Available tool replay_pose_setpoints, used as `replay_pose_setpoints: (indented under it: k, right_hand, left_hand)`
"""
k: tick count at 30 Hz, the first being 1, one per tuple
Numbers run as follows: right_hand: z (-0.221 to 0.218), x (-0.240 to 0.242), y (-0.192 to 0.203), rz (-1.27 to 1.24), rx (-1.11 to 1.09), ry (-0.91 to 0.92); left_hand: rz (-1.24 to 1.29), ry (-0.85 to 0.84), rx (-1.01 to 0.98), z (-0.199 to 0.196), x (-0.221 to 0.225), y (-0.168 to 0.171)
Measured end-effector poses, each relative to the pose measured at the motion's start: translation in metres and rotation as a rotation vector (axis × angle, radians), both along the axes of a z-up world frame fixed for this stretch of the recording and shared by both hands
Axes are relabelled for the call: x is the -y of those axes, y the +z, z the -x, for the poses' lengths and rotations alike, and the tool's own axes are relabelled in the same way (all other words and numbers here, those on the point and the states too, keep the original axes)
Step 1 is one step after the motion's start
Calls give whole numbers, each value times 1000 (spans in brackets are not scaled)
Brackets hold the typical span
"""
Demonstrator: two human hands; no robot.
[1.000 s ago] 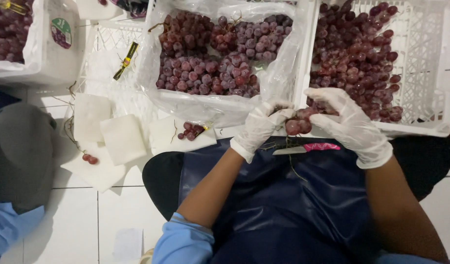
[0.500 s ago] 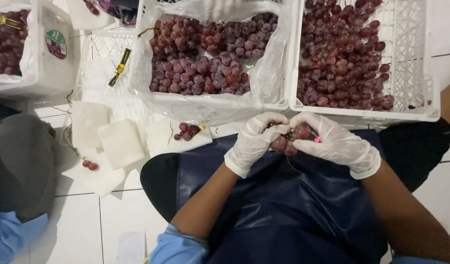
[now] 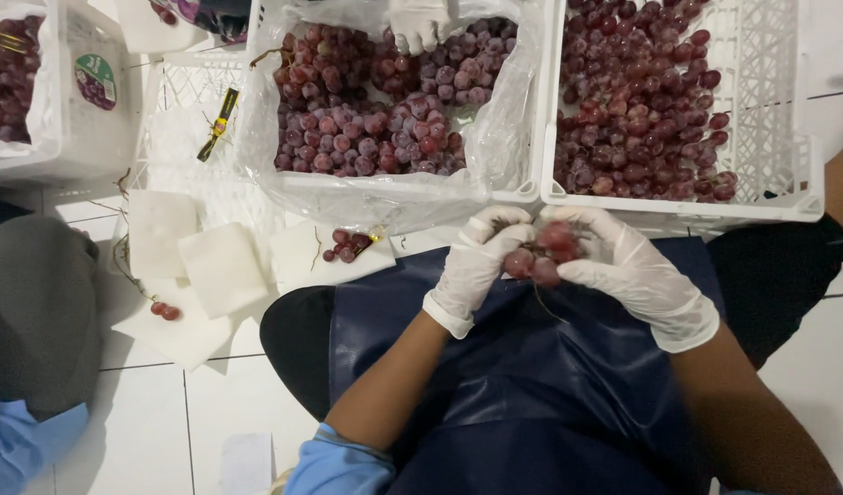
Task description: The person sorts grapes by hand and using a knife, moving clusters from one crate to another while seated on the floor.
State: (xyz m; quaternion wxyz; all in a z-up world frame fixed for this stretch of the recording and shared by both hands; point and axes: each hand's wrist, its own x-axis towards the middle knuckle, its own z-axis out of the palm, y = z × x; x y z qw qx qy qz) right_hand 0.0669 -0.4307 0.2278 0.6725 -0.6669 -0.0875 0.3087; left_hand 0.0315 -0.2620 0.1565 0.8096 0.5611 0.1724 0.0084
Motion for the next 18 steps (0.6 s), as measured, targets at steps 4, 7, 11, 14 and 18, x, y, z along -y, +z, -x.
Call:
replay_pose_setpoints:
  k: [4, 7, 11, 14, 18]
  right_hand:
    - [-1, 1, 4, -21, -47, -22]
    - [-2, 5, -11, 65, 39, -52]
    - [-1, 6, -24, 41, 91, -124]
    - [-2, 1, -21, 78, 140, -152]
    - [-9, 10, -21, 162, 509, -13]
  left_hand:
    - [94, 34, -45, 1, 4, -17]
    - [193, 60, -93, 1, 10, -15]
    - [388, 76, -96, 3, 18, -2]
    - [470, 54, -110, 6, 21, 12]
    - [566, 34, -137, 12, 26, -4]
